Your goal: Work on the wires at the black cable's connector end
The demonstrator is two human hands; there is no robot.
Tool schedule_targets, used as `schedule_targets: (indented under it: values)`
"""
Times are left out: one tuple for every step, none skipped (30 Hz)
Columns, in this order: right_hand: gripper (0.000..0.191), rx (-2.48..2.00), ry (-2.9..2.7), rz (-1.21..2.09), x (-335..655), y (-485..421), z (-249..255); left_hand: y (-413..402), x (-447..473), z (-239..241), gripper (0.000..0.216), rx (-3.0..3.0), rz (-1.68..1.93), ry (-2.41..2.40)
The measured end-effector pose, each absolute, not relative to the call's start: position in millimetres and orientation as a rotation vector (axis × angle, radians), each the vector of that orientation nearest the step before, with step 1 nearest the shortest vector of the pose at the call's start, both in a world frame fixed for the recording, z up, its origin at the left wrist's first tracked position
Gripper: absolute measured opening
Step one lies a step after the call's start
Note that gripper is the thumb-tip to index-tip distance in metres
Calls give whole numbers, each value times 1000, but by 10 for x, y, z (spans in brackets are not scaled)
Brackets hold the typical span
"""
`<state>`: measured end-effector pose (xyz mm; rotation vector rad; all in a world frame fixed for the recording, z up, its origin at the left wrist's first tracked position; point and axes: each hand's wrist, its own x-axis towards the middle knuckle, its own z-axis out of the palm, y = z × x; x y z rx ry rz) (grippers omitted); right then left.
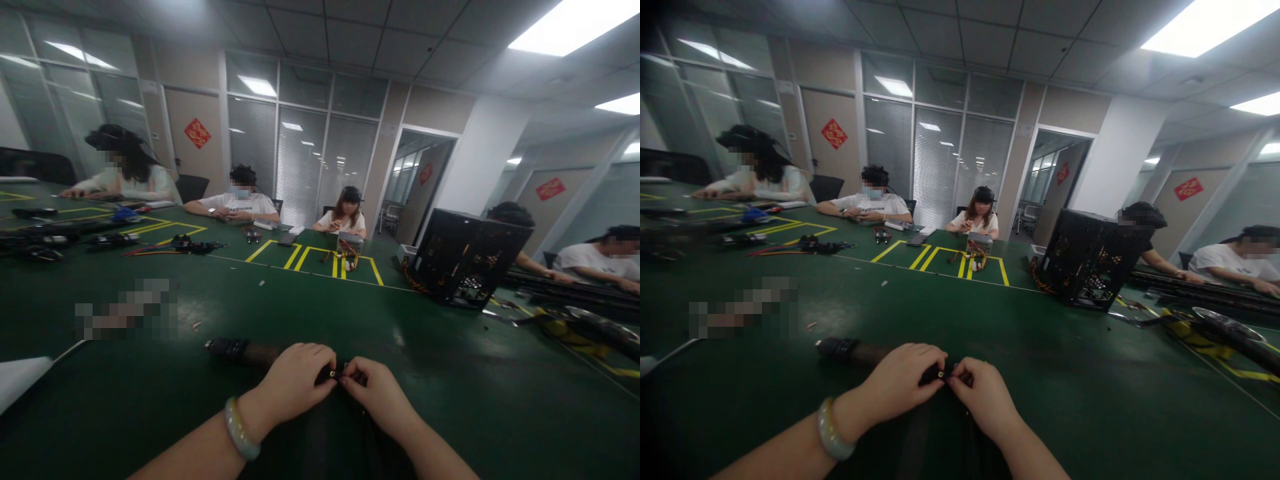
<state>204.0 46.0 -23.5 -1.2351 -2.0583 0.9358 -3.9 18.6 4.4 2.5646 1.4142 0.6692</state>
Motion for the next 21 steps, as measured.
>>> schedule_targets:
  values:
    - [5, -1237, -2058, 935, 2041, 461, -235, 187, -38, 45, 11, 2564, 666, 1417]
    - [5, -1239, -2062, 930, 2042, 461, -234, 188, -37, 45, 10, 2568, 663, 1413]
    - [5, -1240, -2066, 925, 2042, 461, -232, 188, -37, 42, 9, 2576, 658, 1403]
    - [5, -1241, -2070, 923, 2042, 459, -229, 188, -37, 39, 10, 2585, 656, 1390]
    - [5, -1239, -2073, 926, 2042, 457, -225, 188, -38, 34, 12, 2591, 656, 1379]
    - [5, -1237, -2074, 931, 2042, 455, -222, 187, -38, 30, 14, 2593, 659, 1374]
    - [5, -1236, -2072, 935, 2042, 453, -220, 187, -39, 27, 15, 2589, 665, 1377]
    - [5, -1236, -2070, 935, 2042, 451, -220, 187, -40, 25, 15, 2581, 672, 1387]
    - [5, -1237, -2067, 932, 2042, 451, -222, 187, -40, 24, 15, 2571, 678, 1401]
    - [6, -1238, -2067, 926, 2042, 452, -227, 189, -41, 24, 15, 2563, 683, 1413]
    - [6, -1237, -2069, 921, 2042, 455, -233, 192, -41, 25, 14, 2560, 681, 1416]
    - [6, -1236, -2072, 915, 2041, 458, -240, 195, -41, 25, 12, 2563, 676, 1412]
    - [6, -1236, -2074, 910, 2041, 462, -247, 199, -41, 24, 10, 2570, 667, 1402]
    - [5, -1235, -2075, 907, 2040, 466, -253, 203, -40, 23, 9, 2580, 658, 1390]
    - [5, -1236, -2074, 904, 2039, 469, -258, 206, -39, 20, 9, 2589, 651, 1381]
    - [5, -1237, -2071, 901, 2038, 470, -260, 207, -39, 17, 10, 2595, 648, 1378]
    - [5, -1239, -2070, 899, 2038, 469, -259, 206, -38, 14, 11, 2596, 650, 1384]
    - [5, -1240, -2071, 897, 2038, 467, -256, 204, -37, 11, 11, 2595, 655, 1393]
    - [5, -1239, -2072, 899, 2039, 463, -251, 201, -37, 10, 11, 2590, 661, 1403]
    - [5, -1238, -2073, 900, 2040, 460, -245, 198, -37, 10, 11, 2584, 667, 1413]
    - [5, -1236, -2073, 902, 2042, 457, -241, 195, -37, 11, 10, 2580, 672, 1419]
